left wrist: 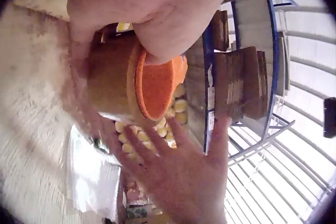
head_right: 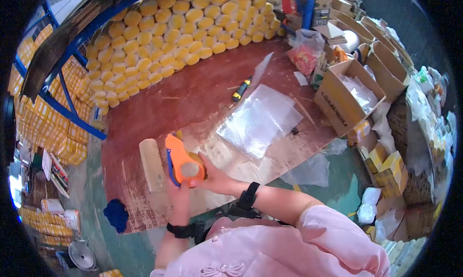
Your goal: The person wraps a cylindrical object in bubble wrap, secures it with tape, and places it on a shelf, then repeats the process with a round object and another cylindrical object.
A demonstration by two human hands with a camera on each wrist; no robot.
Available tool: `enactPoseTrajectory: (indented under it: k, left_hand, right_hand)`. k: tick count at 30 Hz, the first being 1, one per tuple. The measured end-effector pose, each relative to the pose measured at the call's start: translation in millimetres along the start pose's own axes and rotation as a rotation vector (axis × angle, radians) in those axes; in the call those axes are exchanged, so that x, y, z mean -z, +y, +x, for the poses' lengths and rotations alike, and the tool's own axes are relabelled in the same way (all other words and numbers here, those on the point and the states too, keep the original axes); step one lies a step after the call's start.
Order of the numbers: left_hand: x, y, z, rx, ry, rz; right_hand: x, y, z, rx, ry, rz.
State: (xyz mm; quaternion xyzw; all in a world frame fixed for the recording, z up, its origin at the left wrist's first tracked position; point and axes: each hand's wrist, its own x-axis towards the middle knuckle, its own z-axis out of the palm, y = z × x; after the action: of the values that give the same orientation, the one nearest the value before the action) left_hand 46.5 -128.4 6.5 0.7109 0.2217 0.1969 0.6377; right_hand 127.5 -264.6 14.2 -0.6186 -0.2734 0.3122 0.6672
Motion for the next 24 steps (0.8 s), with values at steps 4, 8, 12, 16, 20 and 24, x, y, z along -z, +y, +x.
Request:
enactPoseTrajectory:
  k: [4, 8, 12, 16, 20, 24]
  left_hand:
    - [6.7, -14.0, 4.5, -0.096, -0.087, 0.139]
    - [15.0, -6.0, 11.4, -0.040, -0.318, -0.297]
    - [33.6, -22.5, 23.4, 0.104, -0.322, -0.409]
    - [44.5, -15.5, 21.9, 0.282, -0.298, -0.464]
    - [40.3, -47.9, 22.4, 0.304, -0.210, -0.414]
    - [46.1, -74.3, 35.3, 0.383, -0.309, -0.310]
  right_hand:
    - [5.3, 31.0, 17.8, -0.035, 0.103, 0.029]
    - [14.3, 43.4, 27.6, -0.106, 0.137, -0.051]
    - [11.5, 35.6, 36.7, -0.239, 0.076, -0.018]
    - [4.8, 40.6, 44.5, -0.209, 0.062, -0.224]
    - [-12.7, 51.6, 45.6, -0.358, 0.164, -0.187]
    - [-7.1, 77.5, 53.6, -0.360, 0.208, -0.332]
